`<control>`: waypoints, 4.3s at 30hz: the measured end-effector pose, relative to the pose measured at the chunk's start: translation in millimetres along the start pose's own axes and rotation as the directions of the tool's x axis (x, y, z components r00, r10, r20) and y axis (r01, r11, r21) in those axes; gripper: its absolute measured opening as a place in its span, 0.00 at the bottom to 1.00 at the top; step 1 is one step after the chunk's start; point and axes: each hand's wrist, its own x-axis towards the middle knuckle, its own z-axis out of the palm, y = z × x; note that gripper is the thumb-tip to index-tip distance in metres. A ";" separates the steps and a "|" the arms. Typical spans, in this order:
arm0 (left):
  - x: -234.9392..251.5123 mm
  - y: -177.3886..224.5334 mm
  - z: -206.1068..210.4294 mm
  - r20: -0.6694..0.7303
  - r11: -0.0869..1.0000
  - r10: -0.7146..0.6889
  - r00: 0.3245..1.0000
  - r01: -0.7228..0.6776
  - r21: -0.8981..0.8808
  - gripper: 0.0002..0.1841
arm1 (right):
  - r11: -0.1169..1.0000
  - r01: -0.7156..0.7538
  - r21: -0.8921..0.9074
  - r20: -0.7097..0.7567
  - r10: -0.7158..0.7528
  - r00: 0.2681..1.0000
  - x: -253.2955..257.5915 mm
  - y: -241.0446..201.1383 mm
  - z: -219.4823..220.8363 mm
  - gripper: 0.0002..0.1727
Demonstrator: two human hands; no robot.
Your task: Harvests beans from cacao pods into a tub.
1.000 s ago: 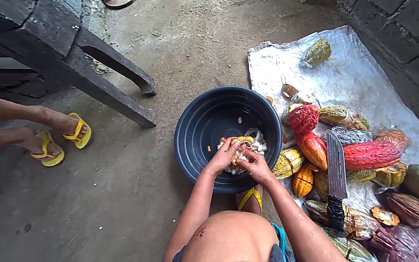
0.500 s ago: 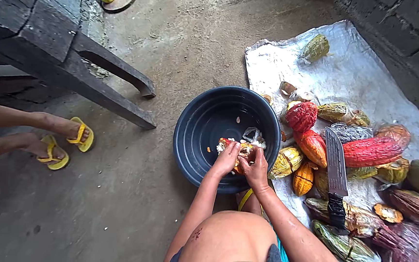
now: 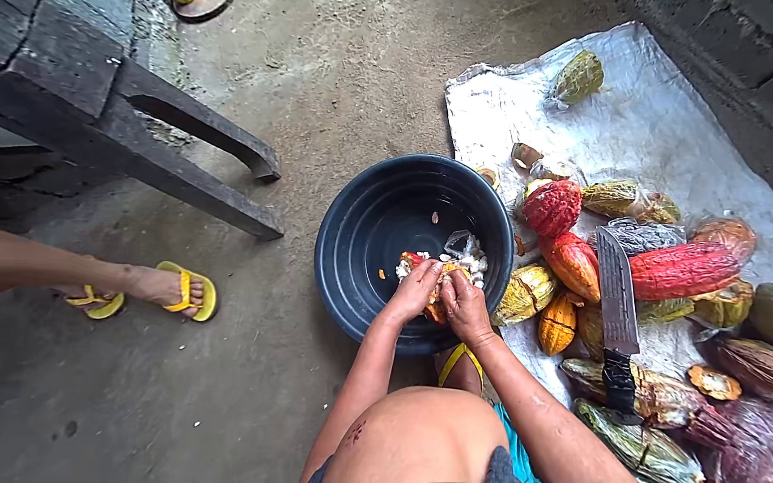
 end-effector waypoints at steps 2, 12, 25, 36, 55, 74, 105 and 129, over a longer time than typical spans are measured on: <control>0.0 -1.3 -0.2 0.029 1.000 0.008 1.000 -0.007 -0.029 0.25 | 0.998 -0.052 0.024 0.016 0.051 0.999 2.4 -2.3 -4.2 0.16; 1.0 -8.8 -6.5 0.029 0.999 -0.032 0.999 0.031 0.039 0.25 | 0.998 0.041 0.058 0.035 -0.043 0.998 2.6 6.7 -6.4 0.12; -3.2 -20.8 -7.7 -0.096 0.935 0.112 0.989 -0.137 -0.326 0.24 | 0.934 -0.305 0.187 0.386 0.215 0.897 17.3 -4.3 -24.5 0.20; -4.3 12.7 -4.3 -0.070 0.995 0.043 0.997 -0.049 -0.091 0.31 | 0.989 -0.140 -0.043 0.332 0.147 0.932 10.2 -0.6 -11.6 0.20; -1.6 5.0 18.0 -0.303 0.366 -0.185 0.935 -0.220 -0.904 0.10 | 0.831 -0.398 0.389 0.439 0.212 0.873 18.1 -2.6 -28.2 0.16; -12.4 -2.8 -14.0 -0.070 0.799 -0.152 0.986 0.081 -0.595 0.20 | 0.951 -0.201 0.237 0.290 0.128 0.948 16.2 8.0 -17.7 0.12; -10.7 4.7 7.7 -0.196 0.987 0.161 0.967 -0.155 0.046 0.17 | 0.945 -0.326 0.014 0.323 0.304 0.896 26.0 -5.0 -23.5 0.16; -12.4 29.6 20.6 -0.260 0.964 0.022 0.965 0.048 0.261 0.15 | 0.944 -0.322 -0.066 0.265 0.328 0.907 23.2 -16.5 -23.1 0.18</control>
